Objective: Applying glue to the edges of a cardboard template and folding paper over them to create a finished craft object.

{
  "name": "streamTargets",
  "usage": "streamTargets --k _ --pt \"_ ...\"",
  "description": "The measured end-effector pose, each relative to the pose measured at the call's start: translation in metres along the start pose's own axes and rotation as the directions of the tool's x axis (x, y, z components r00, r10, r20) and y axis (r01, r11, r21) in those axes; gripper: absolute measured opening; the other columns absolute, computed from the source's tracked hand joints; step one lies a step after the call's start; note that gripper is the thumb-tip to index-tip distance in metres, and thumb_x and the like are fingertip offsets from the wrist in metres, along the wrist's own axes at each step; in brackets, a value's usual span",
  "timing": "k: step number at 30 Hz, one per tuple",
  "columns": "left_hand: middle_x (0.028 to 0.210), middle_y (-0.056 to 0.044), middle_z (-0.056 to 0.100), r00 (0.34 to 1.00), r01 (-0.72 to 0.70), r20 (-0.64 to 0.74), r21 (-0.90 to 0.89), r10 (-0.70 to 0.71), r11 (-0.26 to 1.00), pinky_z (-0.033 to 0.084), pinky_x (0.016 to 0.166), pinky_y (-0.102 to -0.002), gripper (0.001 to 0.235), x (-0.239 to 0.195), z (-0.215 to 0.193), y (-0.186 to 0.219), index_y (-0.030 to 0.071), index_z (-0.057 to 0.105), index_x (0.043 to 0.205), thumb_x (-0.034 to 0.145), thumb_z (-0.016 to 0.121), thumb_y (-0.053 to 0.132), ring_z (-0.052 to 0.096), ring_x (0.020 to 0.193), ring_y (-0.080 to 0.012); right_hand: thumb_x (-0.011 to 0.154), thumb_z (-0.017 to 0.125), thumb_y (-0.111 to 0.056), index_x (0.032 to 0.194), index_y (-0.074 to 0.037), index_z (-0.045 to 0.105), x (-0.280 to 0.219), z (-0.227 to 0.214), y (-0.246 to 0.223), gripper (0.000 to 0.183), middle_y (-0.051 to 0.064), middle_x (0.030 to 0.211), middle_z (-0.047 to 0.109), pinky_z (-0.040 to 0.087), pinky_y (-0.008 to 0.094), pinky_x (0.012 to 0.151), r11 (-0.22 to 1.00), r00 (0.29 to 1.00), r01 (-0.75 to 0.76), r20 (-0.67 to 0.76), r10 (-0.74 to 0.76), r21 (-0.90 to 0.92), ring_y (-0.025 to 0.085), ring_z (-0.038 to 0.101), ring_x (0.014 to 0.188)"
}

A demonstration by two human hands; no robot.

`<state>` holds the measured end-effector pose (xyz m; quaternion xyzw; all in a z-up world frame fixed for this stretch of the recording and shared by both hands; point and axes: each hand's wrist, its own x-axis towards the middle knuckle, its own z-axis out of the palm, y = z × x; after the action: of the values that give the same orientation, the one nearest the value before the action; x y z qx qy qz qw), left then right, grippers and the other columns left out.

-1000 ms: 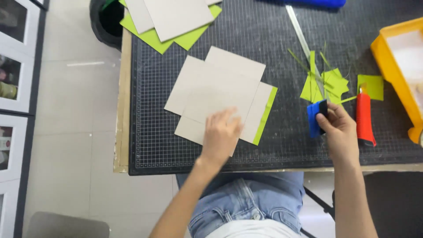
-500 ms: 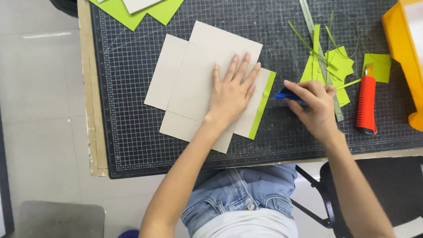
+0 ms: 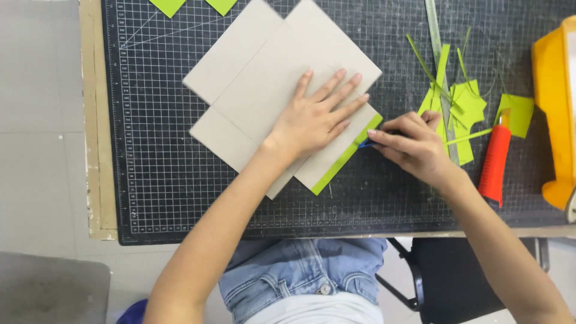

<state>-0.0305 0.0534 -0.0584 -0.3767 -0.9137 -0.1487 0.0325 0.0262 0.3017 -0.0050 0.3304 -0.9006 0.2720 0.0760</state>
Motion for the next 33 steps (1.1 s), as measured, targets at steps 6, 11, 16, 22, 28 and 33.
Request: streamTargets --k 6,11,16,22,28,33 --pt "0.166 0.001 0.022 0.996 -0.082 -0.039 0.009 0.082 0.997 0.015 0.116 -0.066 0.050 0.001 0.003 -0.003 0.035 0.037 0.156 0.108 0.033 0.043 0.022 0.152 -0.0237 0.082 0.084 -0.002 0.115 -0.020 0.079 0.000 0.010 0.002 0.038 0.004 0.094 0.074 0.022 0.040 0.083 0.995 0.995 0.084 -0.040 -0.086 -0.053 0.023 0.063 0.083" --pt "0.164 0.000 0.026 0.989 -0.133 -0.051 0.081 0.138 0.988 0.022 0.115 -0.067 0.052 0.000 -0.008 -0.004 0.016 0.038 0.157 0.109 0.039 0.036 0.027 0.151 -0.0224 0.100 0.075 -0.001 0.116 -0.009 0.075 0.019 0.017 0.010 0.018 0.009 0.102 0.068 0.026 0.038 0.104 0.961 0.967 0.246 -0.041 -0.253 -0.128 0.026 0.062 0.089" --pt "0.163 -0.001 0.029 0.987 -0.124 -0.094 0.074 0.131 0.989 0.023 0.115 -0.067 0.049 0.002 -0.004 -0.004 0.015 0.041 0.156 0.109 0.037 0.032 0.029 0.150 -0.0222 0.098 0.076 -0.005 0.112 -0.012 0.075 0.010 0.003 -0.006 0.016 0.006 0.100 0.068 0.022 0.037 0.101 0.980 0.983 0.183 -0.008 -0.185 -0.082 0.021 0.060 0.086" --pt "0.164 -0.001 0.025 0.992 -0.119 -0.037 0.063 0.121 0.991 0.021 0.115 -0.067 0.052 0.000 -0.006 -0.002 0.015 0.037 0.157 0.108 0.036 0.033 0.025 0.151 -0.0228 0.098 0.075 -0.002 0.113 -0.005 0.075 0.012 0.015 -0.005 0.016 0.010 0.099 0.069 0.024 0.035 0.103 0.973 0.976 0.211 -0.033 -0.215 -0.088 0.024 0.061 0.088" --pt "0.161 -0.011 0.029 0.997 -0.035 -0.066 0.064 0.039 0.997 0.025 0.116 -0.062 0.049 -0.001 -0.015 -0.002 0.007 0.042 0.151 0.104 0.036 0.017 0.025 0.149 -0.0227 0.097 0.077 -0.004 0.111 -0.009 0.075 0.010 0.009 -0.017 0.015 0.007 0.099 0.068 0.021 0.035 0.103 0.983 0.985 0.167 -0.020 -0.169 -0.071 0.022 0.060 0.088" --pt "0.152 -0.018 0.046 0.976 0.024 -0.216 0.135 0.006 0.991 0.032 0.112 -0.060 0.046 -0.005 -0.010 -0.001 0.002 0.054 0.143 0.100 0.040 0.013 0.039 0.144 -0.0282 0.094 0.079 0.004 0.113 -0.002 0.075 0.018 0.023 -0.014 0.020 0.012 0.101 0.068 0.044 0.034 0.089 0.980 0.977 0.196 -0.075 -0.199 -0.040 0.027 0.058 0.087"
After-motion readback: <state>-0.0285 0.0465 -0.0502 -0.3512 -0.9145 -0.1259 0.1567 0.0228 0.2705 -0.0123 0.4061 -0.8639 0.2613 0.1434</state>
